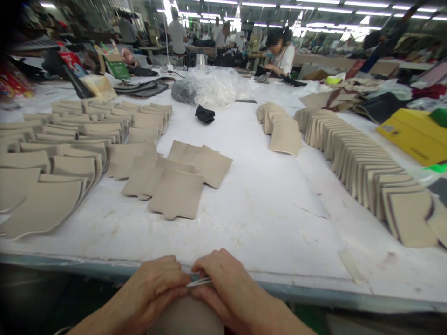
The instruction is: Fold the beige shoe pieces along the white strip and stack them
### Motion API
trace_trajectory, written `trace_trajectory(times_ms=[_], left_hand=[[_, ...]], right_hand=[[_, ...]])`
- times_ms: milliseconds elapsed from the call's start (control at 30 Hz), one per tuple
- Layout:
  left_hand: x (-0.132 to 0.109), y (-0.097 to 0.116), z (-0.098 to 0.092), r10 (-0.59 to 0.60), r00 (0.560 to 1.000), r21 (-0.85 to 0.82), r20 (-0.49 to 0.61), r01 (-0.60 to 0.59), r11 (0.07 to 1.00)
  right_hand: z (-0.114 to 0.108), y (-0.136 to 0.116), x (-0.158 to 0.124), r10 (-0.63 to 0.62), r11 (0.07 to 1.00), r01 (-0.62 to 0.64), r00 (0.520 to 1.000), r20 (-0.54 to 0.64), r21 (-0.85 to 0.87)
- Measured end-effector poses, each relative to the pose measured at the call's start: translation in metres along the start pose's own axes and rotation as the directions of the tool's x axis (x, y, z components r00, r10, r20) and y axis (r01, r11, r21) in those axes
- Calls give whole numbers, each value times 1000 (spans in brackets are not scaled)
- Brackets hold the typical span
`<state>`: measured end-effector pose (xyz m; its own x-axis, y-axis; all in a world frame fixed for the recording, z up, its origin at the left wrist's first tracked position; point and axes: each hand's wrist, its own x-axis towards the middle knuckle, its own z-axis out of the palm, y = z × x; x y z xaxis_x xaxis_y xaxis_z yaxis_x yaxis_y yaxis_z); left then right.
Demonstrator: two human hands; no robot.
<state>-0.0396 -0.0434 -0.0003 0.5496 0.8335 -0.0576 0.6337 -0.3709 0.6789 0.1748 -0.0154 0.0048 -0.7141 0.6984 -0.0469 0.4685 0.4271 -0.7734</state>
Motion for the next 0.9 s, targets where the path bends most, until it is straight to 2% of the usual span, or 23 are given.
trace_trajectory(times_ms=[100, 300, 433, 500, 600, 767, 900], left_hand=[[2, 3, -4, 9, 1000, 9, 16, -9, 1000], [2, 6, -8, 26, 1000, 38, 15, -27, 999], [3, 8, -9, -28, 1000, 17, 2, 28, 999], [7, 11, -9, -65, 997, 26, 45, 64, 998], [12, 14, -8, -43, 995, 61, 95, 37, 997], [11, 6, 1, -6, 1000, -26, -13, 5, 1000], [10, 5, -1, -48, 999, -95, 4, 48, 994]], right_hand=[[-10, -2, 0, -14, 1000, 12, 995, 99, 11], [-19, -3, 3, -1, 1000, 3, 991, 130, -20], [-18, -3, 7, 8, 999, -3, 994, 110, -46], [-17, -4, 9, 8, 999, -3, 995, 102, -53], [-15, -3, 8, -14, 998, 21, 995, 99, -67], [-23, 4, -3, 24, 999, -20, 996, 87, -46], [-27, 7, -6, 36, 999, -34, 996, 77, -34]])
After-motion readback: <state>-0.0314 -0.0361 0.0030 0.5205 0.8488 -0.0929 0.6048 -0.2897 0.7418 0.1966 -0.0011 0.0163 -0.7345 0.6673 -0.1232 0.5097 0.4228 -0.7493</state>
